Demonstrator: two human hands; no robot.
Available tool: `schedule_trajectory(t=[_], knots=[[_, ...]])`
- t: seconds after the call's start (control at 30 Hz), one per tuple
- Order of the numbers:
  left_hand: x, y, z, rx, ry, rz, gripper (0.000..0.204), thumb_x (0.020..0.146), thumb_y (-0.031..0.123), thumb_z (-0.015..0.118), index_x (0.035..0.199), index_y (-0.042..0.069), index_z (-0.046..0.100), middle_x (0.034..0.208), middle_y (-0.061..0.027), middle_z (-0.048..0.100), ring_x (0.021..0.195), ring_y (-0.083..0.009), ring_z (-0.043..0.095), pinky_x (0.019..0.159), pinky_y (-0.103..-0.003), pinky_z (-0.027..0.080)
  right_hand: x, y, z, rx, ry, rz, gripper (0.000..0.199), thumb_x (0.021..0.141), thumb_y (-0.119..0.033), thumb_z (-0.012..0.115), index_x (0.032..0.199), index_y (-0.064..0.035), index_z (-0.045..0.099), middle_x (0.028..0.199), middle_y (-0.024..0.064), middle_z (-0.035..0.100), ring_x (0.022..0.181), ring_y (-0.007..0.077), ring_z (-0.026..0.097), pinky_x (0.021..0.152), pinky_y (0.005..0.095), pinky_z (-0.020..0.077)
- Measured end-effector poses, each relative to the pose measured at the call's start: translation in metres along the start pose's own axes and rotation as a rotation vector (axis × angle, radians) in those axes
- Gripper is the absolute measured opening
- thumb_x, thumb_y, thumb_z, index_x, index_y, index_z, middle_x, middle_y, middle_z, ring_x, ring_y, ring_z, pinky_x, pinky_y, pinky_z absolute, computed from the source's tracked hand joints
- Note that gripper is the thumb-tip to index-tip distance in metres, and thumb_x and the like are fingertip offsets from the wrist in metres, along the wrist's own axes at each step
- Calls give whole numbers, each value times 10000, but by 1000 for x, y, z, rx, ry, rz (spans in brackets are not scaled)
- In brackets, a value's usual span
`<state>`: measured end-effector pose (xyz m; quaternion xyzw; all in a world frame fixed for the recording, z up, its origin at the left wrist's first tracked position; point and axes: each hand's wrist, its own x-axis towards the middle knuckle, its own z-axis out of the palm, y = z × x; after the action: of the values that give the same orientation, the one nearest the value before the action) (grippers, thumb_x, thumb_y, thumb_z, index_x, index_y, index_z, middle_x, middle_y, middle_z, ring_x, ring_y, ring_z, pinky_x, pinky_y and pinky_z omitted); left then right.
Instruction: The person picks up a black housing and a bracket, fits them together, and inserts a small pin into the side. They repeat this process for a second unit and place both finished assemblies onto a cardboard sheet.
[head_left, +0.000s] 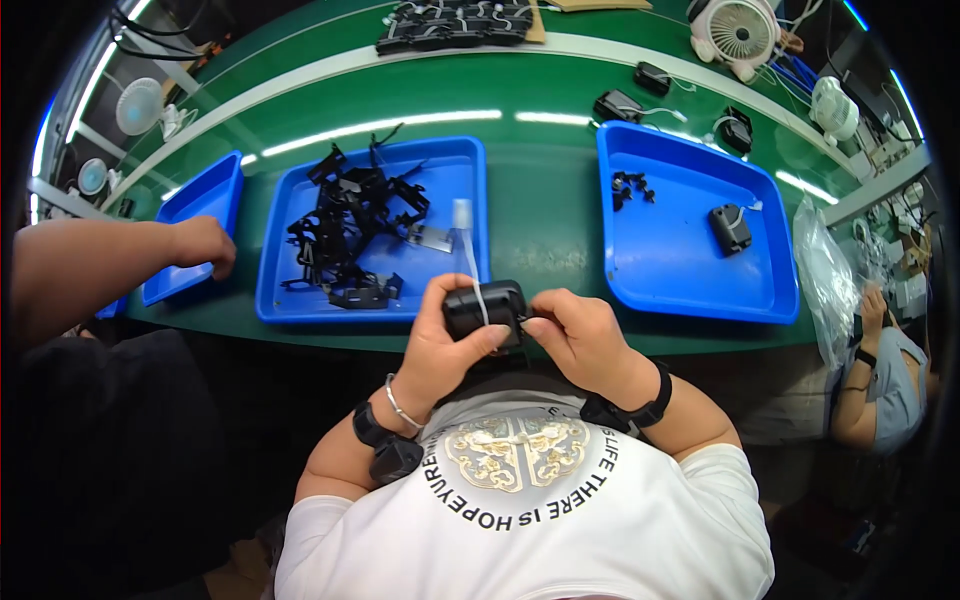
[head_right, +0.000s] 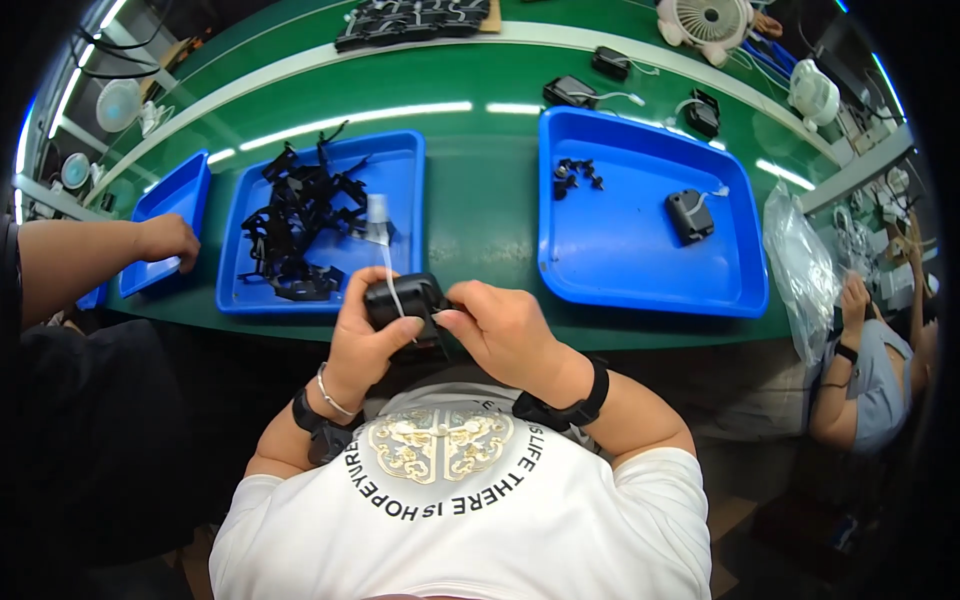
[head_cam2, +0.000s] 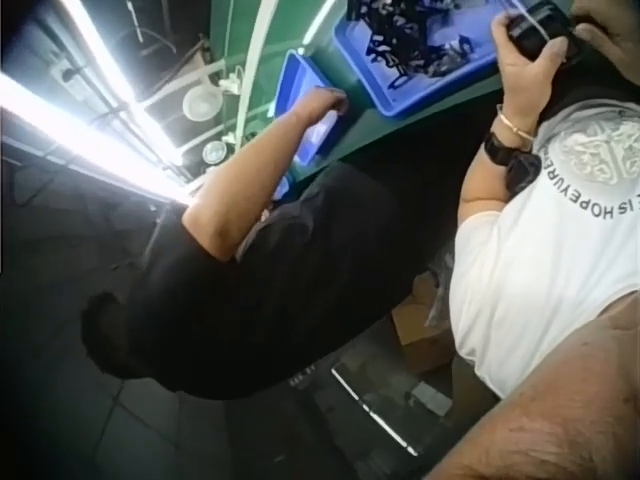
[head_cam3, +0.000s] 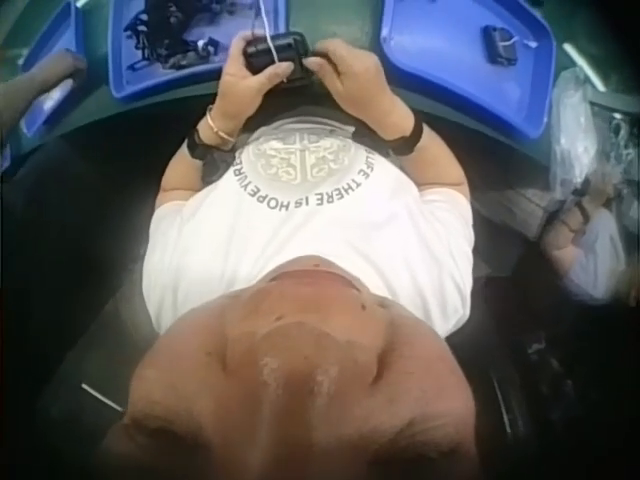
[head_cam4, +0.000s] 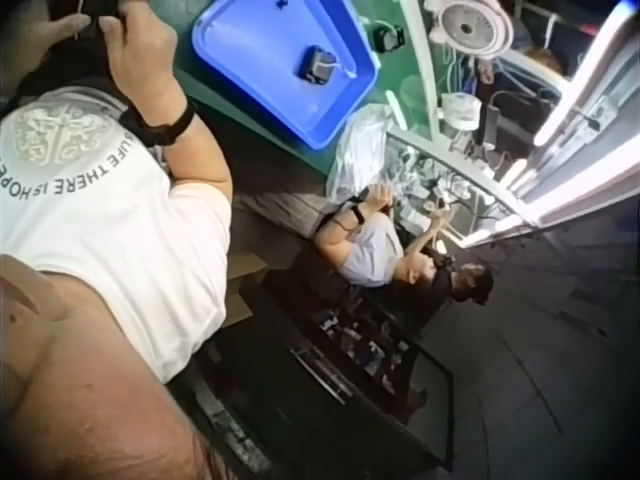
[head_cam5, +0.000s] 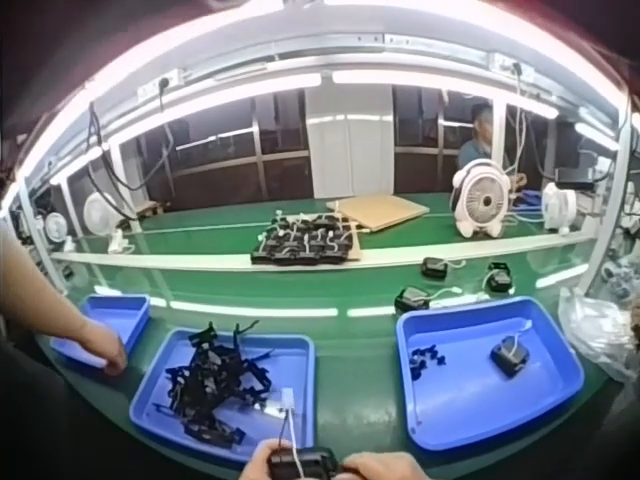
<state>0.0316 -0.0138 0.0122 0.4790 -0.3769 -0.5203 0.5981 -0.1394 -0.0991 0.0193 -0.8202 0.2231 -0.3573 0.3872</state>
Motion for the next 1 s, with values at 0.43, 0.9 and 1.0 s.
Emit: schedule_trajectory(t=[0.43,0.9,1.0], knots=[[3,4,-11,427,9,222,523,729,121,735,1137,66,412,966,-35,499,844,-107,497,757,-249,435,2,4,1,-213,-167,183,157,830,-159,578,819,-6,542,678,155,530,566,300,522,514,335,415],[4,7,-11,54,-58,58,522,757,136,726,1145,83,382,918,-36,505,755,-86,544,647,-223,486,4,-2,13,-33,-51,190,412,909,-407,476,862,2,488,656,57,500,605,127,492,549,255,394],[4,5,-11,38,-60,71,520,760,117,719,1149,83,376,917,-39,513,744,-88,555,632,-224,497,2,14,2,-19,-119,126,340,894,-331,517,851,5,487,652,103,519,585,201,520,533,295,401]])
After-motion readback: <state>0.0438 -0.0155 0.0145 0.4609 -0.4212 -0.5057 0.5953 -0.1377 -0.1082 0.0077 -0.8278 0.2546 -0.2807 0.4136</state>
